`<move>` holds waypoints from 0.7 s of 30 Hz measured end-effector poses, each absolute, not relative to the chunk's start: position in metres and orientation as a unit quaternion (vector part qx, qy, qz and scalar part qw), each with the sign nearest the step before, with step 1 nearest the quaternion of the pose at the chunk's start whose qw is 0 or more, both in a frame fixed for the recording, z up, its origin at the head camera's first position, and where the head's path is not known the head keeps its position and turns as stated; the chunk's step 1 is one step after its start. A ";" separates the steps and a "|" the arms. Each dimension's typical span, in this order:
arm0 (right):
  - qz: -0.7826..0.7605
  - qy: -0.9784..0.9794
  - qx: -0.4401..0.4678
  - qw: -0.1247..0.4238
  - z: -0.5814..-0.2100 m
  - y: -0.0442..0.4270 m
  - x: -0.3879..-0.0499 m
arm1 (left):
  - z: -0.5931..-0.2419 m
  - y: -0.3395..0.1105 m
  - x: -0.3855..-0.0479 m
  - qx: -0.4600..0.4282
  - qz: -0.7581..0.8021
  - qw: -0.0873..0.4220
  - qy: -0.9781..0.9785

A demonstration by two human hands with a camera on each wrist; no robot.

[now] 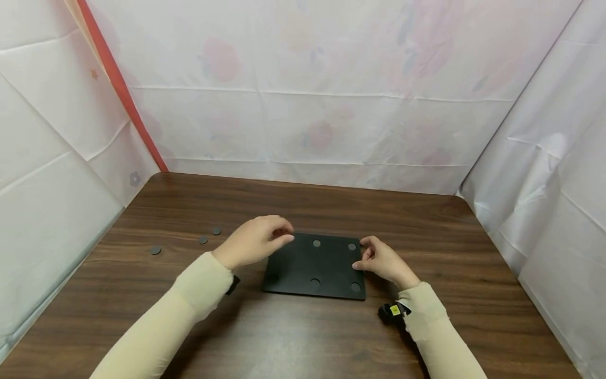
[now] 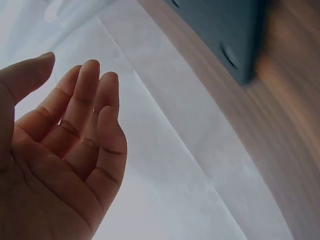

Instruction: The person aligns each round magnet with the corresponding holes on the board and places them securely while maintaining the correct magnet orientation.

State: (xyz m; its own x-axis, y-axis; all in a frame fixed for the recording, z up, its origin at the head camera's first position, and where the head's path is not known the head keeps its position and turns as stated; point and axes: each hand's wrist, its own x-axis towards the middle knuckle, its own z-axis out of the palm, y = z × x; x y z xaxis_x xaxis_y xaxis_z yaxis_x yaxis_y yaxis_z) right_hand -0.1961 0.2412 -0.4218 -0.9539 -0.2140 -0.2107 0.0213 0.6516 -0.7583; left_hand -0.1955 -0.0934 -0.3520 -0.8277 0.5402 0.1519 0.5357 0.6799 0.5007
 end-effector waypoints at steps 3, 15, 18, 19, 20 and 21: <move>-0.414 0.897 -0.057 0.144 -0.422 0.242 -0.197 | -0.356 -0.115 -0.191 0.272 0.288 -0.003 0.918; -0.422 0.891 -0.068 0.154 -0.421 0.244 -0.197 | -0.369 -0.208 -0.184 0.181 0.293 -0.047 0.938; -0.424 0.890 -0.067 0.155 -0.421 0.244 -0.197 | -0.371 -0.236 -0.183 0.158 0.285 -0.062 0.943; -0.424 0.890 -0.065 0.155 -0.422 0.244 -0.197 | -0.372 -0.245 -0.182 0.150 0.282 -0.065 0.945; -0.424 0.890 -0.065 0.155 -0.422 0.244 -0.197 | -0.373 -0.254 -0.182 0.141 0.280 -0.065 0.947; -0.423 0.890 -0.065 0.156 -0.422 0.243 -0.197 | -0.375 -0.263 -0.181 0.133 0.276 -0.065 0.950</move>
